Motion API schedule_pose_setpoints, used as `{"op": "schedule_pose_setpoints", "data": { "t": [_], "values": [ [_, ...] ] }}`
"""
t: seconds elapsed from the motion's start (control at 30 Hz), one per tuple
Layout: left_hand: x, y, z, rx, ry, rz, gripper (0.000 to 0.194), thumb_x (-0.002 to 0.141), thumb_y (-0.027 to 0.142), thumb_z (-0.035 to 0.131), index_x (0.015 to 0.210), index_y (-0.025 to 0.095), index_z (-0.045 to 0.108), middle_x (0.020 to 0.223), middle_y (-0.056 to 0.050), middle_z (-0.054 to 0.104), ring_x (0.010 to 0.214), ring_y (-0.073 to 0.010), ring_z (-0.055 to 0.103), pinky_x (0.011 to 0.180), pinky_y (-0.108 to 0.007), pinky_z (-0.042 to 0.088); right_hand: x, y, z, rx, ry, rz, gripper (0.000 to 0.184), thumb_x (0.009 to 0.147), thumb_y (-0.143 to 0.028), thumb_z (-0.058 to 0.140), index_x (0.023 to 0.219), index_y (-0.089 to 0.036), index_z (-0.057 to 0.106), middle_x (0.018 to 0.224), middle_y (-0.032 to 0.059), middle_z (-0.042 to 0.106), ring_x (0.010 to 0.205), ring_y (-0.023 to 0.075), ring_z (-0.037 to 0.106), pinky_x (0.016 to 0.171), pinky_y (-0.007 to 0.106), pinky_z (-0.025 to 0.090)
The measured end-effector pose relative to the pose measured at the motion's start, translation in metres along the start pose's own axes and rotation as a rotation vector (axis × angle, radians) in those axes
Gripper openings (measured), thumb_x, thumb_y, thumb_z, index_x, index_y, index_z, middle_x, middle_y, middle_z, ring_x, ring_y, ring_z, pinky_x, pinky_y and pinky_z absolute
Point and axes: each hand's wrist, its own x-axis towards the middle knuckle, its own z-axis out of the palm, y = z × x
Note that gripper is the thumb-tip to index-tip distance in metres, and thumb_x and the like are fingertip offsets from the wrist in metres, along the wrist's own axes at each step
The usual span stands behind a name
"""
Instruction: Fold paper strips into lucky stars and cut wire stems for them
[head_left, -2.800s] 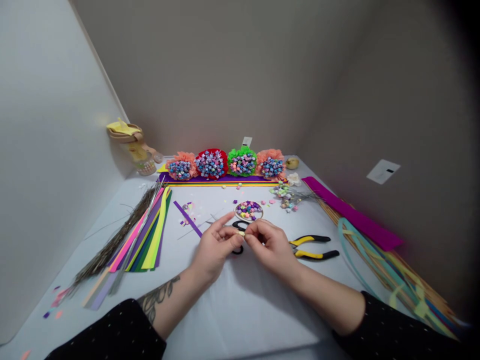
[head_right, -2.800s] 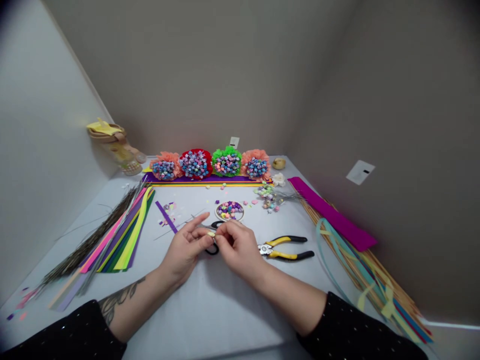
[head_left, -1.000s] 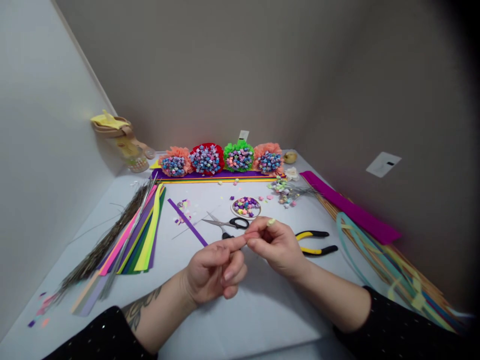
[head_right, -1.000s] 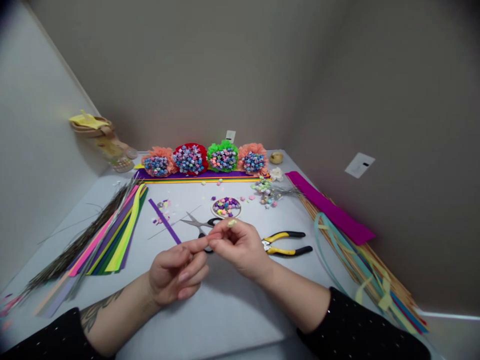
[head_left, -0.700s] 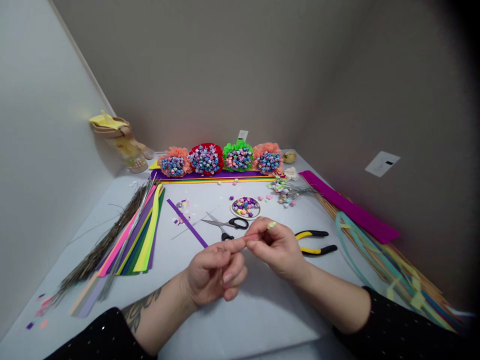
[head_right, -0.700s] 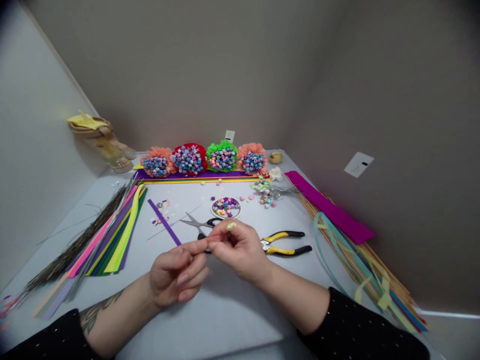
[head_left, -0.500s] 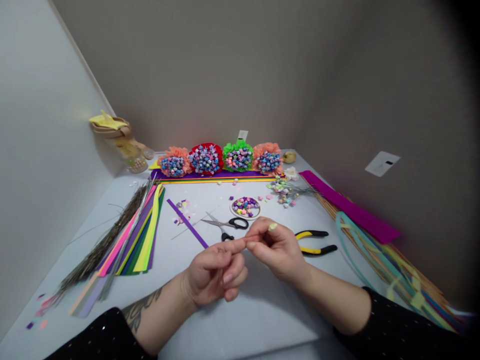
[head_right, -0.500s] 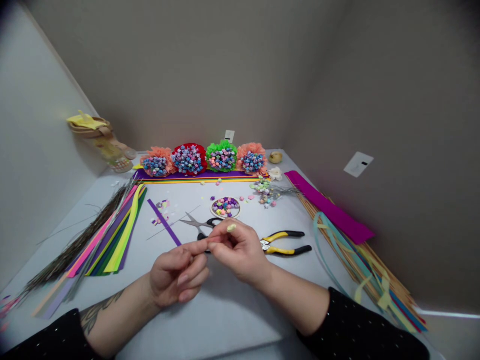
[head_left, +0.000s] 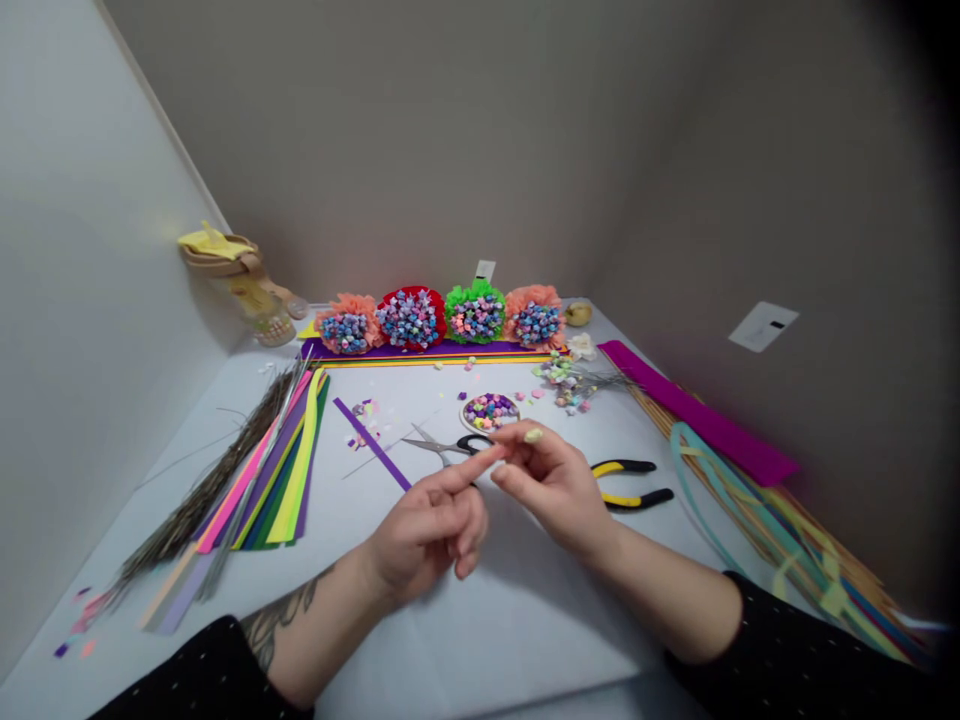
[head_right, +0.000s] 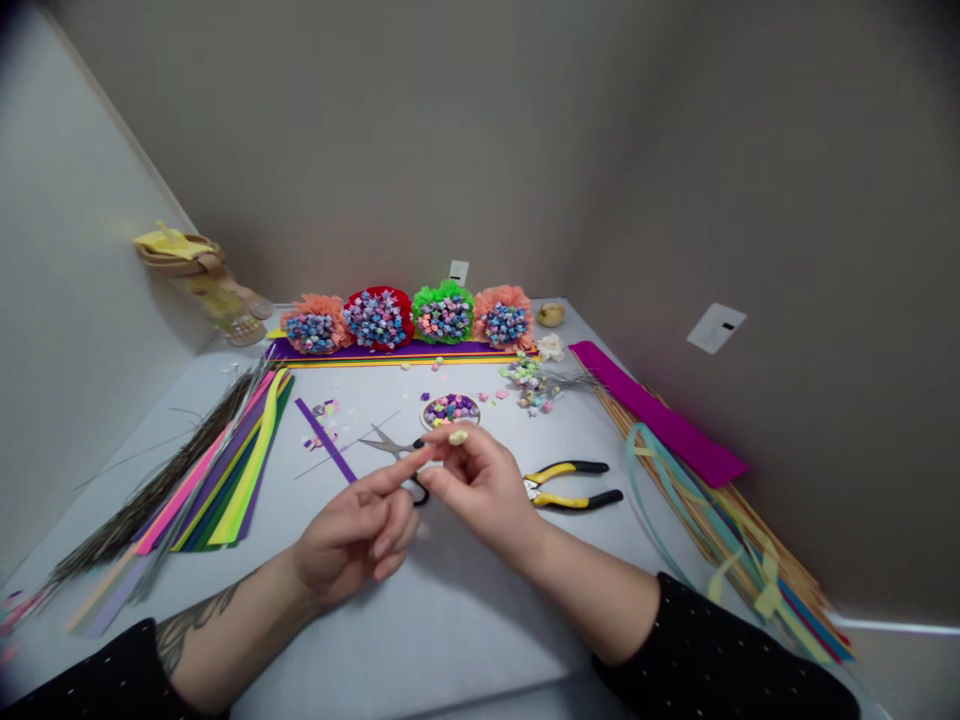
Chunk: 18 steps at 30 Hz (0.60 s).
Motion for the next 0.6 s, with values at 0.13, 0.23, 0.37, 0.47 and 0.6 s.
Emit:
{"op": "schedule_pose_setpoints", "data": {
  "t": [0.13, 0.23, 0.37, 0.47, 0.6],
  "values": [
    [-0.0007, 0.0030, 0.0004, 0.462, 0.159, 0.124, 0.057, 0.080, 0.030, 0.062, 0.134, 0.027, 0.045, 0.062, 0.003, 0.046, 0.048, -0.0077, 0.045, 0.048, -0.020, 0.040, 0.0043, 0.0029, -0.0043, 0.095, 0.054, 0.061, 0.010, 0.074, -0.027, 0.065, 0.077, -0.019, 0.060, 0.066, -0.0021, 0.053, 0.056, 0.0085, 0.045, 0.054, 0.022, 0.040],
    [-0.0014, 0.0047, 0.0000, 0.702, 0.169, 0.122, 0.055, 0.082, 0.031, 0.058, 0.135, 0.026, 0.044, 0.064, 0.003, 0.046, 0.051, -0.0079, 0.046, 0.051, -0.021, 0.038, 0.0049, 0.0036, -0.0043, 0.173, -0.022, 0.139, 0.013, 0.074, -0.029, 0.066, 0.072, -0.017, 0.062, 0.061, -0.0024, 0.054, 0.051, 0.0074, 0.043, 0.051, 0.022, 0.038],
    [-0.0015, 0.0049, -0.0004, 0.838, 0.179, 0.151, 0.053, 0.084, 0.031, 0.054, 0.136, 0.025, 0.042, 0.063, 0.003, 0.046, 0.052, -0.0086, 0.042, 0.051, -0.021, 0.034, 0.0039, 0.0043, -0.0022, 0.267, -0.047, 0.211, 0.014, 0.071, -0.029, 0.069, 0.073, -0.016, 0.064, 0.061, -0.0023, 0.056, 0.050, 0.0069, 0.043, 0.050, 0.021, 0.036],
    [-0.0012, 0.0045, -0.0016, 0.920, 0.188, 0.195, 0.052, 0.085, 0.028, 0.053, 0.135, 0.024, 0.043, 0.062, 0.003, 0.045, 0.054, -0.0090, 0.040, 0.052, -0.021, 0.033, 0.0038, 0.0050, -0.0014, 0.303, -0.040, 0.235, 0.013, 0.069, -0.028, 0.069, 0.071, -0.016, 0.065, 0.060, -0.0024, 0.056, 0.049, 0.0065, 0.042, 0.049, 0.021, 0.036],
    [-0.0001, 0.0039, -0.0037, 0.979, 0.185, 0.230, 0.050, 0.084, 0.026, 0.053, 0.134, 0.023, 0.046, 0.062, 0.003, 0.046, 0.055, -0.0094, 0.038, 0.052, -0.021, 0.032, 0.0043, 0.0043, -0.0004, 0.275, -0.029, 0.264, 0.015, 0.068, -0.028, 0.070, 0.069, -0.015, 0.064, 0.057, -0.0028, 0.055, 0.048, 0.0065, 0.041, 0.048, 0.021, 0.035]
  ]
}}
